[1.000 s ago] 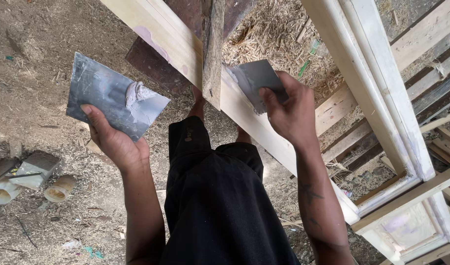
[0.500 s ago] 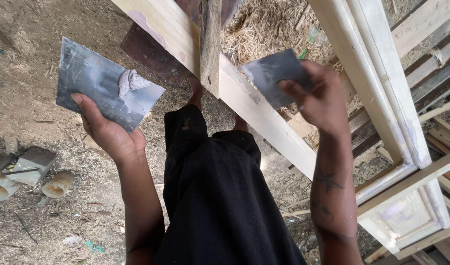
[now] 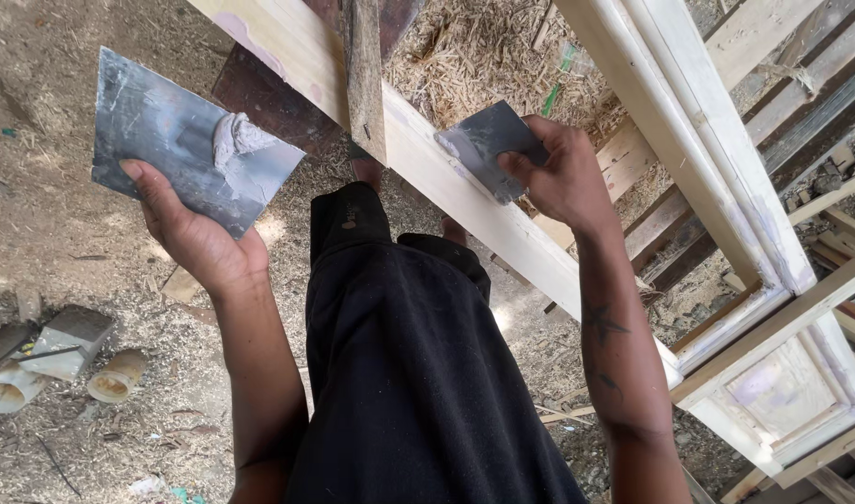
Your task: The person applies a pink filler paste to gaps in a wooden door frame using a putty knife, then smooths and levels the surface with a sanding block. The person works along the frame edges and corners, repeatedly applying and smoothing the filler.
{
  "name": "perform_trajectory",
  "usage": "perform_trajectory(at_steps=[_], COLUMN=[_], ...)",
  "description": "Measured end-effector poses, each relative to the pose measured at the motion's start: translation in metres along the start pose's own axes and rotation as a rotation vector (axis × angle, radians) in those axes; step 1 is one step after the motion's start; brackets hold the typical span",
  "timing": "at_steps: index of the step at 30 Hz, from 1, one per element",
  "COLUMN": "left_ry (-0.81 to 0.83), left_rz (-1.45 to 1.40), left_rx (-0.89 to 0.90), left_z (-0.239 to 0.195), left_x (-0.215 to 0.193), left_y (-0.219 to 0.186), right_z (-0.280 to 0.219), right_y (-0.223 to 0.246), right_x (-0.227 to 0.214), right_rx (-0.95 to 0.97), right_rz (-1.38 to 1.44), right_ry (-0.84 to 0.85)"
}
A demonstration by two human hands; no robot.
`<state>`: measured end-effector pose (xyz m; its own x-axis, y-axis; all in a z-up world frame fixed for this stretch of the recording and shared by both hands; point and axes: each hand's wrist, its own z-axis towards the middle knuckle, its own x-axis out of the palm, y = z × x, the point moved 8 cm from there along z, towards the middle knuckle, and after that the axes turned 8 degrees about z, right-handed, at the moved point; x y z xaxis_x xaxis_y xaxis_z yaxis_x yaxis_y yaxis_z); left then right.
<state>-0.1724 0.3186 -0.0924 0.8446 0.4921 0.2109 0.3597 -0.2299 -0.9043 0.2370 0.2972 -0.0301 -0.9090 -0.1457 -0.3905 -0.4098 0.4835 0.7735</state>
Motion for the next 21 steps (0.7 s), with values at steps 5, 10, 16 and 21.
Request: perform_trajectory(at_steps=[5, 10, 16, 21], left_ry=[-0.044, -0.002, 0.016, 0.006], left_rz=[0.019, 0.004, -0.029, 0.006], left_rx=[-0.03, -0.005, -0.014, -0.031], left_z=[0.0, 0.0, -0.003, -0.004], left_x=[0.001, 0.006, 0.017, 0.017], left_y=[0.003, 0.004, 0.003, 0.008], right_z=[0.0, -0.007, -0.015, -0.014], right_y=[-0.005, 0.008, 0.019, 0.011], right_x=[0.0, 0.002, 0.008, 0.009], right_rx=[0.052, -0.034, -0.043, 0.007], right_rz=[0.0, -0.119, -0.158, -0.201], right_ry=[-0.012, -0.058, -0.096, -0.033])
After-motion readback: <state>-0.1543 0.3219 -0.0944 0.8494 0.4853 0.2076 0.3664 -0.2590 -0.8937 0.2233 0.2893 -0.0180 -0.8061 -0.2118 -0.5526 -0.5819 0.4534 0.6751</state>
